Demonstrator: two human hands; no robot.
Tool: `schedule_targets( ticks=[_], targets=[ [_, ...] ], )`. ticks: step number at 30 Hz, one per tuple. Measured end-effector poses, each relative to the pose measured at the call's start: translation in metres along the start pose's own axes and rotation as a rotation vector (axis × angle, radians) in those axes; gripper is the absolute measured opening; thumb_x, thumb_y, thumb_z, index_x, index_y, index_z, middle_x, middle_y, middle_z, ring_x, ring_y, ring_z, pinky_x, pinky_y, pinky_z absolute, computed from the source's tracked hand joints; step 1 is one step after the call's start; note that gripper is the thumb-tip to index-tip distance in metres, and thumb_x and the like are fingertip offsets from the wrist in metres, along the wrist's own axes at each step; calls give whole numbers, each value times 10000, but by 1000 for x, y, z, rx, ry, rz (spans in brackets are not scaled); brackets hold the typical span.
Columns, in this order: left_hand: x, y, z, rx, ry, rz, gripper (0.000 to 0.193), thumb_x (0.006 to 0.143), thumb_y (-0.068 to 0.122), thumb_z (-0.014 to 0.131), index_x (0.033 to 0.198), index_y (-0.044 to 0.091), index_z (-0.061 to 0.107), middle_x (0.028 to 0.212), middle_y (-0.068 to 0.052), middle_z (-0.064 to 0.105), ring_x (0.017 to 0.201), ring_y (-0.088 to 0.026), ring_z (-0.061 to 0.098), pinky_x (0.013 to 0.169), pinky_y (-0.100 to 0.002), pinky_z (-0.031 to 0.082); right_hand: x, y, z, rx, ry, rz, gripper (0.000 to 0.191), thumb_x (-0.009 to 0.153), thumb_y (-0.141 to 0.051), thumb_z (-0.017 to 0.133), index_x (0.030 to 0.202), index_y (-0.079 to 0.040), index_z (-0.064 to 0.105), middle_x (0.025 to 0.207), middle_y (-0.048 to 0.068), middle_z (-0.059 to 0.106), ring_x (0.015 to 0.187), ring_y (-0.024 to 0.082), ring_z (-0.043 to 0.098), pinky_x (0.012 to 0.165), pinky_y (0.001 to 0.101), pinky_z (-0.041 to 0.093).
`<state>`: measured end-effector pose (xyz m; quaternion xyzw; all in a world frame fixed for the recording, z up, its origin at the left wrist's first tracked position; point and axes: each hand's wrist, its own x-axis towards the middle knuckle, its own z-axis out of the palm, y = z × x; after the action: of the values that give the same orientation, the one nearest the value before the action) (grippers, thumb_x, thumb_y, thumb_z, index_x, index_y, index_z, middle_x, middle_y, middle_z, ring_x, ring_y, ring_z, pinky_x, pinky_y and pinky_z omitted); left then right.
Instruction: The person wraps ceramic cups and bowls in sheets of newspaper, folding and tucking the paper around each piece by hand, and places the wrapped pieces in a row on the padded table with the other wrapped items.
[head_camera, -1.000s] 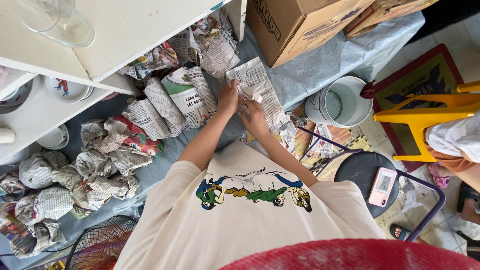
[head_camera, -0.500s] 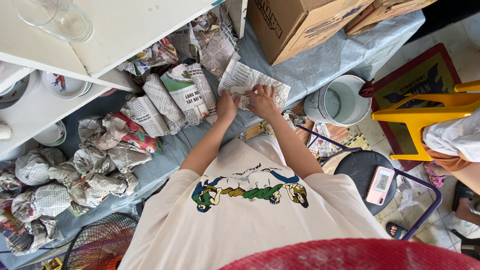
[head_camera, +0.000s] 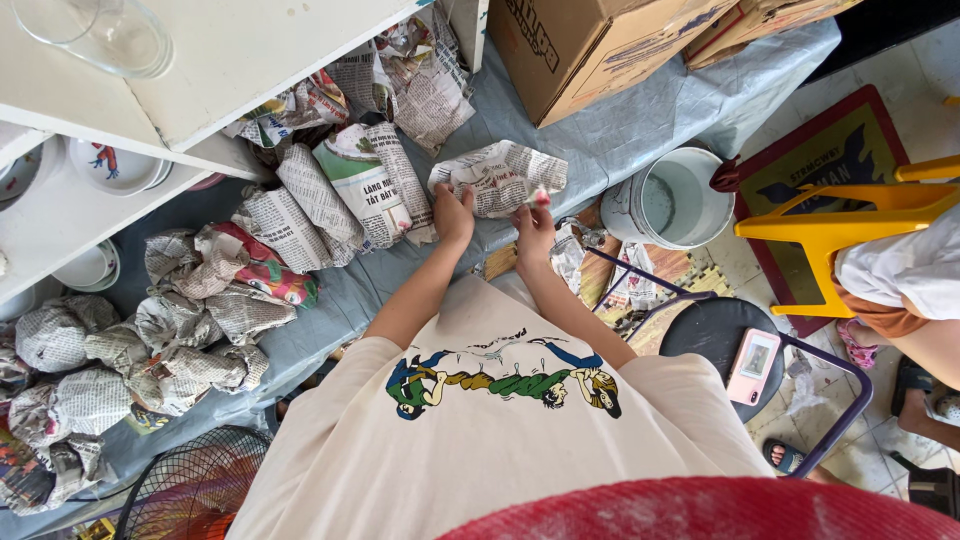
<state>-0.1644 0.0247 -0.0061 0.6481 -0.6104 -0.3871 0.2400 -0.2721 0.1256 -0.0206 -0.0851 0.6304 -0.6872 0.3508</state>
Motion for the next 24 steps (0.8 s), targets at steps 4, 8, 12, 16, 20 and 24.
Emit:
schedule_targets(
  ticks=[4,8,12,16,20,24],
  targets=[
    [-2,0,-3,-5,11,-2,457,945,367,692,1156,-8,539,1044,-248,716,986,-443,683,840,-512,514,-2,-12,23,-440,-35,-274,257,1016,-118,653,1230,18,693,1113,128,719,981,249,649,851,338,547],
    [-1,0,-7,2,3,-36,479,951,366,693,1179,-19,525,1083,-257,701,1015,-438,684,860,-508,513,-7,-31,31,-830,-183,-790,229,968,-105,667,1174,-25,729,1122,137,701,1041,335,616,912,409,511],
    [3,0,-7,19,10,-31,478,925,358,707,1160,-17,528,1071,-244,706,992,-436,686,836,-509,514,6,-39,33,-929,-481,-872,171,981,-101,664,1112,-16,731,1111,168,680,1072,390,575,957,452,488],
    [-4,-4,-5,-31,-46,-53,468,972,375,694,1208,-3,551,1131,-222,697,1081,-410,672,959,-490,506,32,-38,39,-984,-549,-876,95,974,-89,667,996,-7,708,1024,168,684,1005,403,581,915,463,500],
    [-34,-10,0,-87,201,225,645,888,242,751,1383,-54,463,1337,-261,516,1289,-441,458,1112,-519,312,40,-42,48,-945,-503,-797,82,961,-78,679,984,-3,702,977,167,694,962,401,596,869,475,506],
    [-45,-9,10,-341,256,15,796,901,214,775,1469,-109,322,1441,-294,347,1354,-447,332,1113,-501,247,34,-49,53,-832,-443,-648,141,940,-121,709,971,5,654,924,132,702,910,361,644,829,471,521]
  ],
)
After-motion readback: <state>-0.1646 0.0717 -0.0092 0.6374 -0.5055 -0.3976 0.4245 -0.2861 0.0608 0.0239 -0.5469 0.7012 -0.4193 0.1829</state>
